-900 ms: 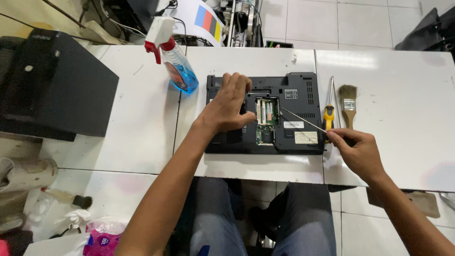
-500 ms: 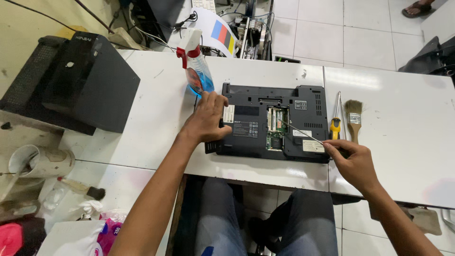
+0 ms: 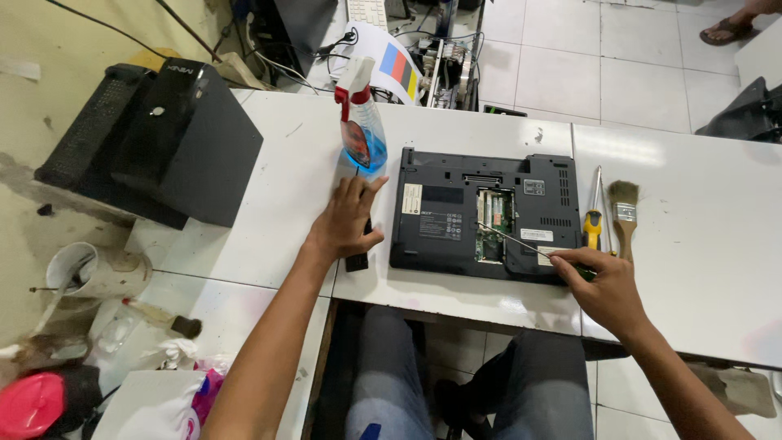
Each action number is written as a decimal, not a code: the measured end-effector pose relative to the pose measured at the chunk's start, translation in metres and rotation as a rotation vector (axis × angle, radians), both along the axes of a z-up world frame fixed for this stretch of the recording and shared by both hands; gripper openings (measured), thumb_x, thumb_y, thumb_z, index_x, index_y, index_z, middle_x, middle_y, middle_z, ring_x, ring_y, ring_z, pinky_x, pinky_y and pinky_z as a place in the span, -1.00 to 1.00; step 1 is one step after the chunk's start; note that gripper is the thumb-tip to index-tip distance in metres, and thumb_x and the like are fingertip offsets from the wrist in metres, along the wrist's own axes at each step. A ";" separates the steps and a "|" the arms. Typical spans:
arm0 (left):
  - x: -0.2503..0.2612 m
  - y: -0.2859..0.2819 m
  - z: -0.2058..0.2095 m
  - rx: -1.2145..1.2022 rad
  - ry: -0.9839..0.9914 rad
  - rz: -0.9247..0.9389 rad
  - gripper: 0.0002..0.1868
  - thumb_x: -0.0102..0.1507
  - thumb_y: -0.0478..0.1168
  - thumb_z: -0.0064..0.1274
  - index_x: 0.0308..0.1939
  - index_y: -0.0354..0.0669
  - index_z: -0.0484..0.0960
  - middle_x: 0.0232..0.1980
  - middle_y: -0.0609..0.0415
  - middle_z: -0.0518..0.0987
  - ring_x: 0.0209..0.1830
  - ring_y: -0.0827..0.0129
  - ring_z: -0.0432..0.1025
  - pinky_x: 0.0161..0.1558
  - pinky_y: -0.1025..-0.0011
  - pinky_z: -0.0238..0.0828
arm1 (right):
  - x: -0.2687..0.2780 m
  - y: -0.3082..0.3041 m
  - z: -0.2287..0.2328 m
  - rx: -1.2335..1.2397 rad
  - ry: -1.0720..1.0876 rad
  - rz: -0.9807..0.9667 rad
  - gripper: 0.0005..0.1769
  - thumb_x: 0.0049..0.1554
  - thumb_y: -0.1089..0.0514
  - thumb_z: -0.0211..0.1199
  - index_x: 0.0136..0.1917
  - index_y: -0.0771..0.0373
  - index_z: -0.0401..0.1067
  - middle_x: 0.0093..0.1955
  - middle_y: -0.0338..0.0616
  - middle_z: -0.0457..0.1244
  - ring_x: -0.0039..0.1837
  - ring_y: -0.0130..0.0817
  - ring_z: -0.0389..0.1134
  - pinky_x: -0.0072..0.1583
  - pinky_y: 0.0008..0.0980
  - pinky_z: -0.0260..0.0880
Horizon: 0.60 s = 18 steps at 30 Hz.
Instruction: The person uses a screwdriver to remove screws from the back of a laptop. They then use a brush to clean the internal components and the exterior surface of the device.
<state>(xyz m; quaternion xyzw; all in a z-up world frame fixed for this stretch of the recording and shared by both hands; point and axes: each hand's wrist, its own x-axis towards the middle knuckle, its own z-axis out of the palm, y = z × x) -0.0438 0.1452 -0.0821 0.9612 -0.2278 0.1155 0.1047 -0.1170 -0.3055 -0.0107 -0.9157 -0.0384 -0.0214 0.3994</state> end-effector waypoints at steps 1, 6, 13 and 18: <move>0.002 -0.005 -0.002 0.002 -0.001 0.009 0.16 -0.06 0.14 0.02 0.66 -0.03 0.17 0.01 0.02 0.26 0.05 0.08 0.24 0.18 0.12 0.32 | -0.004 0.001 0.000 0.002 -0.001 0.009 -0.85 0.24 0.14 0.46 0.07 0.11 0.75 -0.11 0.12 0.51 0.12 0.16 0.54 0.18 0.01 0.51; 0.010 -0.018 -0.010 -0.222 -0.131 -0.161 0.22 -0.07 0.21 -0.06 0.69 -0.15 0.16 -0.07 0.03 0.21 -0.11 0.13 0.16 0.13 0.15 0.27 | -0.021 0.024 0.012 -0.004 -0.104 -0.117 -0.88 0.34 0.11 0.46 0.15 0.03 0.74 -0.11 0.03 0.48 0.15 0.00 0.52 0.20 -0.10 0.49; -0.006 -0.014 0.001 -0.169 -0.185 -0.049 0.30 -0.18 0.10 0.11 0.68 -0.19 0.17 -0.02 -0.04 0.32 0.01 0.03 0.27 0.16 0.15 0.34 | -0.029 0.142 -0.013 0.167 -0.047 -0.032 -0.82 0.27 0.13 0.39 0.12 0.05 0.75 -0.09 0.09 0.51 0.17 0.10 0.52 0.19 0.00 0.49; -0.011 -0.003 -0.003 -0.184 -0.196 -0.032 0.43 -0.19 0.19 0.26 0.74 -0.15 0.08 0.03 -0.07 0.37 0.07 -0.01 0.33 0.23 0.11 0.35 | -0.040 0.180 -0.019 0.202 0.024 -0.034 -0.78 0.28 0.15 0.34 0.15 0.05 0.73 -0.05 0.16 0.51 0.20 0.21 0.50 0.24 0.08 0.47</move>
